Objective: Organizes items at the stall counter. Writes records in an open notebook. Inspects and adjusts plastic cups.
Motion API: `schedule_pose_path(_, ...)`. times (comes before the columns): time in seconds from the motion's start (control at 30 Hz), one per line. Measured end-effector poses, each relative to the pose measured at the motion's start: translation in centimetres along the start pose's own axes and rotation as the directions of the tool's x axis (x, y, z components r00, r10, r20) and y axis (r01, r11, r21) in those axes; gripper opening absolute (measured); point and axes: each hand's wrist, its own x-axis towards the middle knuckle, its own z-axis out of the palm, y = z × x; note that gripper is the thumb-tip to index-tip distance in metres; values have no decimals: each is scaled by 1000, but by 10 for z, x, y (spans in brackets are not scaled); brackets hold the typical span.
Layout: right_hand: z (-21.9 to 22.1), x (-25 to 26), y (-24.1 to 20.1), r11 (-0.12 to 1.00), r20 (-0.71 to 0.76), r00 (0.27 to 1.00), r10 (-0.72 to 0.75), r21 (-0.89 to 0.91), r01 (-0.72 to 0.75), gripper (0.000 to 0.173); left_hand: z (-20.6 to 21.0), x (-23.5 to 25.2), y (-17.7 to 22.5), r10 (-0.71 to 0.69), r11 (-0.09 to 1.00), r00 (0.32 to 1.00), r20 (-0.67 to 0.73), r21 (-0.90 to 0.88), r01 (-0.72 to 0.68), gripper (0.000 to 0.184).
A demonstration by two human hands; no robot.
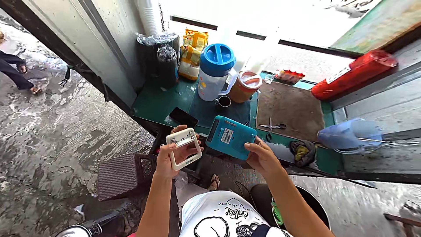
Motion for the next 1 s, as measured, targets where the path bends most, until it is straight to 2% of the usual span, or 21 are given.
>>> schedule_pose_path(0.03, -1, -3, -7, 1000, -6, 1000, -11, 7, 11, 57, 6, 2, -6, -19, 1000, 1000, -23, 17, 19, 78)
schedule_pose_path(0.1, 1, -7, -17, 998, -53, 998, -25, 53, 28, 49, 15, 5, -18, -7, 996, 997, -81, 92, 14, 80)
schedule_pose_path(0.2, 4, -6, -19, 963, -124, 992, 3, 269, 31, 35, 32, 10, -35, 45, 967, 985, -166, 253, -2, 91)
schedule_pose_path(0.33, -1, 0, -19, 869, 85, 996, 23, 491, -62, 37, 50, 13, -46, -7, 953, 992, -123, 300, 44, 105)
schedule_pose_path(0.43, 3, 4, -24, 870, 188, 982, -13, 486, -81, 39, 57, 13, -45, -55, 963, 994, -92, 258, 78, 107)
schedule_pose_path(0.53, 19, 12, -31, 873, 254, 964, -82, 485, -54, 36, 65, 15, -40, -87, 970, 985, -149, 211, 117, 104)
schedule_pose_path(0.67, 41, 33, -29, 920, 230, 963, -139, 390, 39, 44, 68, 17, -38, -120, 978, 978, -172, 150, 146, 91)
schedule_pose_path(0.8, 61, 51, -24, 964, 341, 920, -194, 241, 114, 43, 77, 18, -37, -125, 971, 959, -253, 167, 171, 73)
schedule_pose_path(0.9, 76, 59, -17, 976, 373, 903, -211, 27, 216, 43, 87, 19, -32, -127, 968, 943, -308, 169, 185, 72)
schedule_pose_path(1.0, 79, 66, -1, 940, 352, 903, -246, -141, 311, 38, 96, 22, -31, -41, 964, 915, -401, 223, 141, 73)
